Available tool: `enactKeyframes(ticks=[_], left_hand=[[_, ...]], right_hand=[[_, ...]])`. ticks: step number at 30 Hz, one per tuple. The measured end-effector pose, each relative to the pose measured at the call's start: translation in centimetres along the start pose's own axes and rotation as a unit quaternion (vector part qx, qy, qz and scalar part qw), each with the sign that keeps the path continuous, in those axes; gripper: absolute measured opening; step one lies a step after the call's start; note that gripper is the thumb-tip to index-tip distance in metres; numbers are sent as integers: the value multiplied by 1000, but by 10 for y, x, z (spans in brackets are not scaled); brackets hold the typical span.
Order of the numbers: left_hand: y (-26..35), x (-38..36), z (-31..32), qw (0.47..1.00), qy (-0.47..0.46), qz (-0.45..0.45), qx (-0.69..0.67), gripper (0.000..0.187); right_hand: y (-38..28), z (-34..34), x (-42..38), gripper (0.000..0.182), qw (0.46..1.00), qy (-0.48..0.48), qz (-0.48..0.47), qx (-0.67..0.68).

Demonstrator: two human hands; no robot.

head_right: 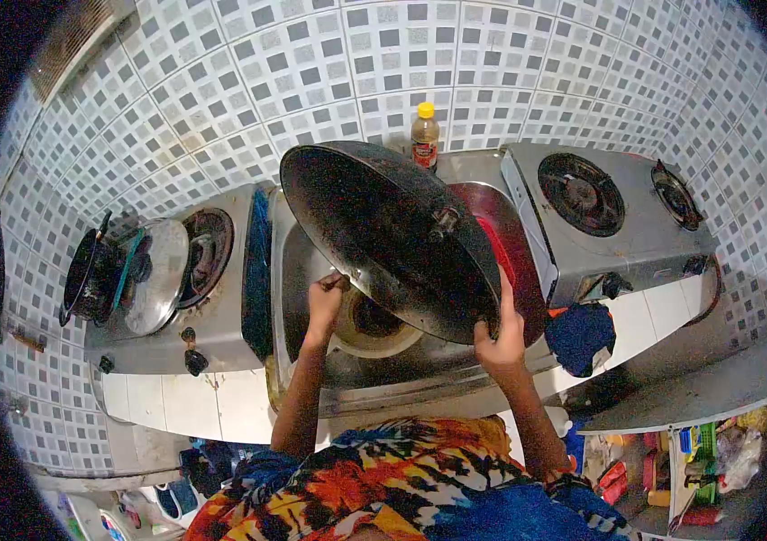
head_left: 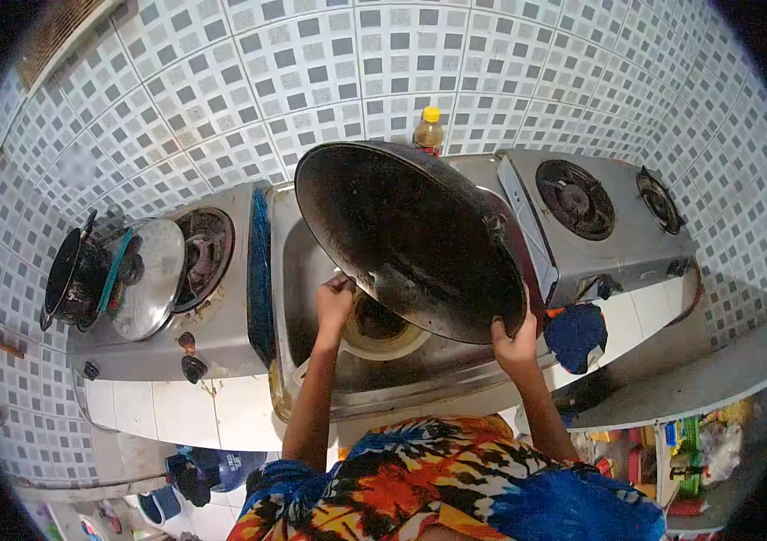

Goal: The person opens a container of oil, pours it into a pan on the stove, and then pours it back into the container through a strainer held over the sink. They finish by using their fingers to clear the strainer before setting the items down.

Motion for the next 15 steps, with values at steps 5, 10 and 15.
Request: enactKeyframes(ticks=[5, 10, 15], left_hand=[[14, -5, 1, 1000, -12, 1, -12, 12], [3, -1, 0, 1000, -12, -10, -19, 14], [-1, 1, -2, 999, 0, -9, 33, 15]], right_hand=[[0, 0, -2, 79, 1000, -4, -2, -10], [1, 1, -1, 79, 1000, -8, 4, -14], [0, 2, 0, 80, 1000, 0, 24, -13]])
Point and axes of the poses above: each hand's wrist, its own x-axis towards the middle knuckle, its own z-axis out of the palm, y = z × x, the point moved 1 cm from there along x, towards the middle knuckle, and after that the axes turned 10 degrees about -y, right-handed, at the moved point
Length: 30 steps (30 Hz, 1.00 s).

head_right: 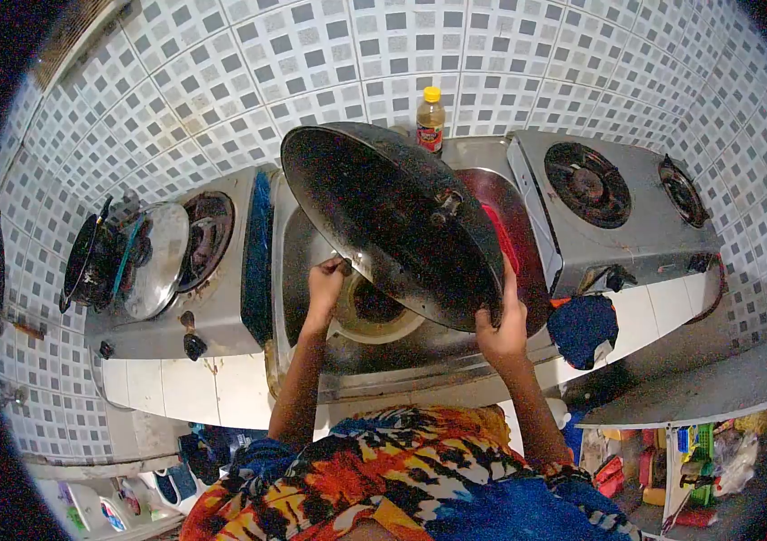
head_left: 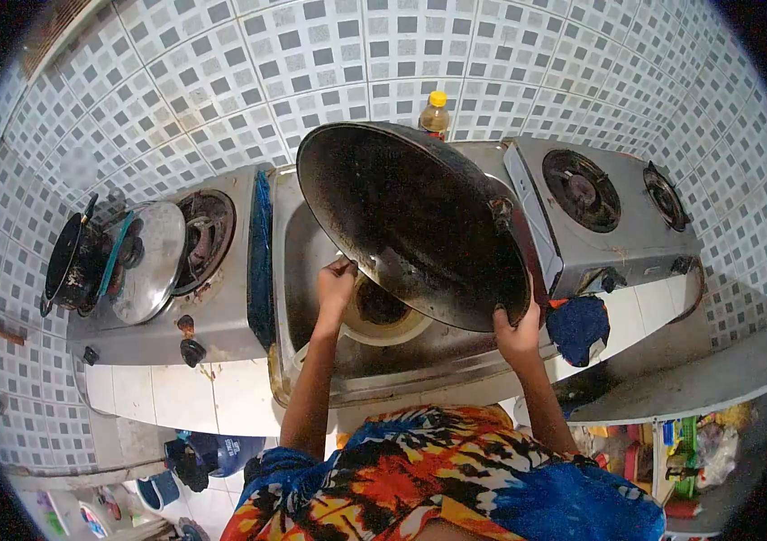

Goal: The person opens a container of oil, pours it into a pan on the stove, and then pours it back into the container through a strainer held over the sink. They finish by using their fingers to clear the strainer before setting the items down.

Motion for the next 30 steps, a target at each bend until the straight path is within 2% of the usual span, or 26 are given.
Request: enactKeyframes(ticks=[2, 5, 12, 15, 20, 30], left_hand=[[16, -7, 0, 1000, 11, -14, 11, 14], [-14, 6, 0, 1000, -1, 0, 11, 15], [5, -3, 0, 1000, -1, -7, -18, 18], [10, -5, -1, 998, 13, -8, 56, 16], [5, -2, -1, 1000, -20, -3, -14, 15], [1, 0, 0, 999, -29, 7, -12, 18]], right_hand=[[4, 0, -1, 80, 1000, -4, -1, 1], [-2, 0, 0, 80, 1000, -8, 3, 1], [1, 1, -2, 81, 1000, -8, -2, 3], [4, 1, -3, 80, 1000, -9, 15, -13], [11, 1, -5, 79, 999, -1, -5, -52], [4, 3, -3, 78, 999, 4, -13, -31]])
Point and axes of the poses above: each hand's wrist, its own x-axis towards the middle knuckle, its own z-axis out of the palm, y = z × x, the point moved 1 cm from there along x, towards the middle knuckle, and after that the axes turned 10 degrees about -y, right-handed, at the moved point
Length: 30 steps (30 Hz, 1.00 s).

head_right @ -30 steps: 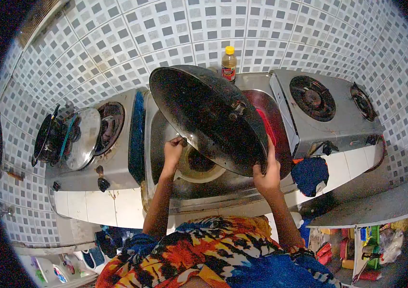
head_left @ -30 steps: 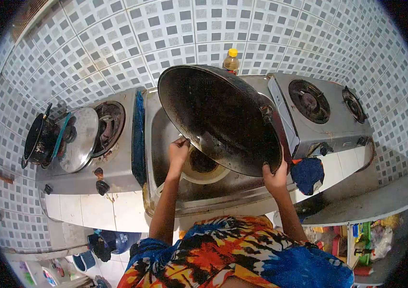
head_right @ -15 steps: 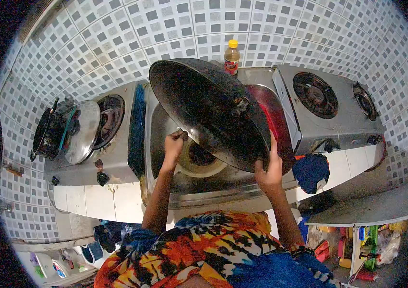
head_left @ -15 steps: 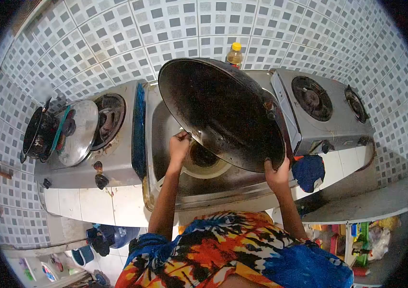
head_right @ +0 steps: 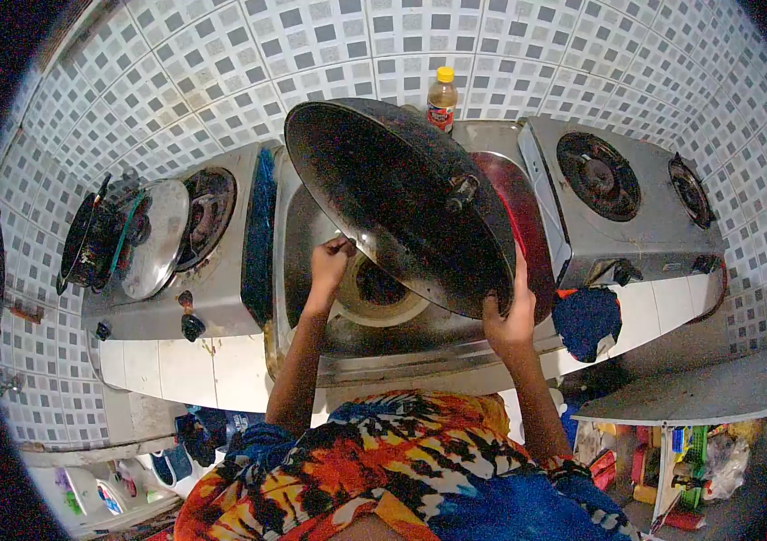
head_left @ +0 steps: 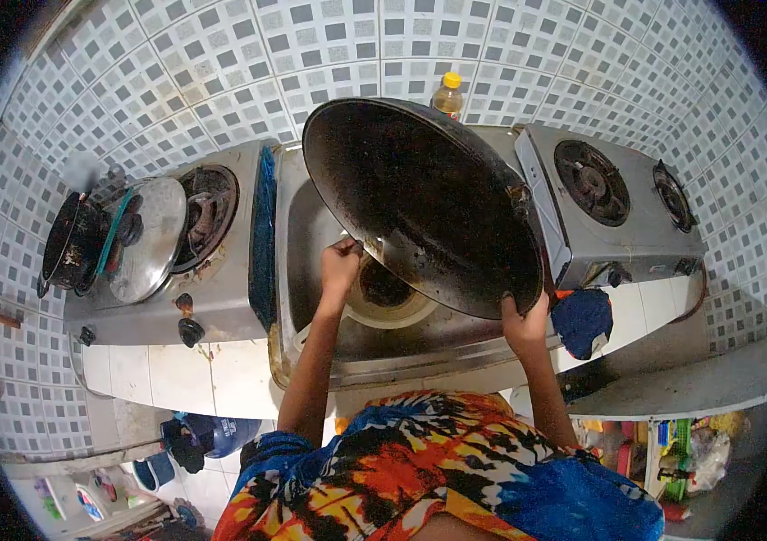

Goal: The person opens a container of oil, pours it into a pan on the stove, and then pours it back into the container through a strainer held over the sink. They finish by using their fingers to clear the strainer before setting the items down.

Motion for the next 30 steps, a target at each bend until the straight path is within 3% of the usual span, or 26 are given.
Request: enactKeyframes(ticks=[11, 16, 18, 23, 24, 26, 30], left_hand=[[21, -9, 0, 999, 16, -25, 19, 16], [-2, 2, 0, 999, 37, -27, 8, 15], [4, 3, 0, 999, 27, -32, 3, 14], [35, 0, -2, 998, 51, 14, -28, 19], [43, 0, -5, 998, 52, 15, -28, 19], [57, 0, -10, 993, 66, -19, 92, 21], [67, 5, -14, 994, 69, 28, 85, 22]], right_hand=[[6, 0, -1, 78, 1000, -3, 5, 3], [2, -5, 3, 77, 1000, 2, 23, -10], [10, -7, 3, 76, 996, 14, 68, 56], [23, -8, 1, 61, 994, 63, 53, 74], [28, -8, -1, 56, 989, 85, 86, 84], [33, -10, -2, 50, 983, 108, 116, 96], [41, -15, -2, 46, 970, 119, 131, 170]])
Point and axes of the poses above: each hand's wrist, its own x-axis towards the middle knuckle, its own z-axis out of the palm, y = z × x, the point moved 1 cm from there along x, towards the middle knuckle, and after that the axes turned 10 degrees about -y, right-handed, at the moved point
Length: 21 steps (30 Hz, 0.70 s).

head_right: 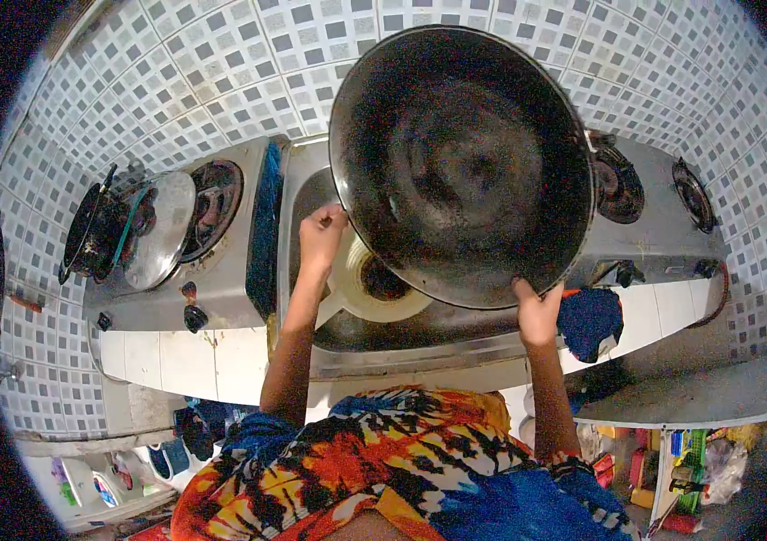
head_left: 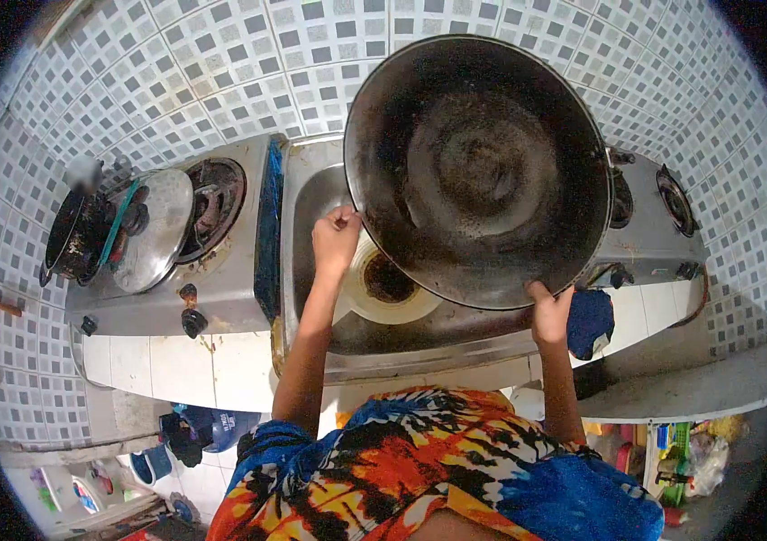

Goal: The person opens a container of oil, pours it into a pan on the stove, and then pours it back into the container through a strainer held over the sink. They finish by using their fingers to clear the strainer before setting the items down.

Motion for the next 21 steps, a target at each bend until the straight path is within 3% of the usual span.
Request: enactKeyframes(ticks=[2, 6, 8, 9, 12, 14, 16, 18, 21], left_hand=[[6, 3, 0, 998, 11, 46, -43, 23], [31, 6, -3, 998, -6, 55, -39, 25], [39, 8, -3, 994, -19, 90, -60, 28], [45, 7, -4, 994, -20, 90, -58, 28], [61, 4, -1, 979, -77, 118, -145, 29], [60, -4, 2, 971, -83, 103, -197, 32], [47, -11, -3, 978, -94, 105, -153, 30], [38, -29, -11, 994, -86, 62, 32, 25], [-1, -47, -30, 991, -51, 96, 84, 20]], right_hand=[[-9, 2, -2, 52, 991, 37, 47, 121], [1, -7, -2, 49, 975, 77, 62, 201], [-4, -16, -3, 37, 956, 61, 151, 245], [3, -25, -2, 10, 950, 25, 165, 265], [16, -45, -1, 16, 921, -30, 238, 308], [-11, -34, -10, 13, 915, 9, 249, 317], [-11, -40, -15, 14, 894, 40, 254, 367], [-14, -58, -16, 14, 886, 52, 255, 385], [-41, -72, -19, 11, 888, 99, 226, 389]])
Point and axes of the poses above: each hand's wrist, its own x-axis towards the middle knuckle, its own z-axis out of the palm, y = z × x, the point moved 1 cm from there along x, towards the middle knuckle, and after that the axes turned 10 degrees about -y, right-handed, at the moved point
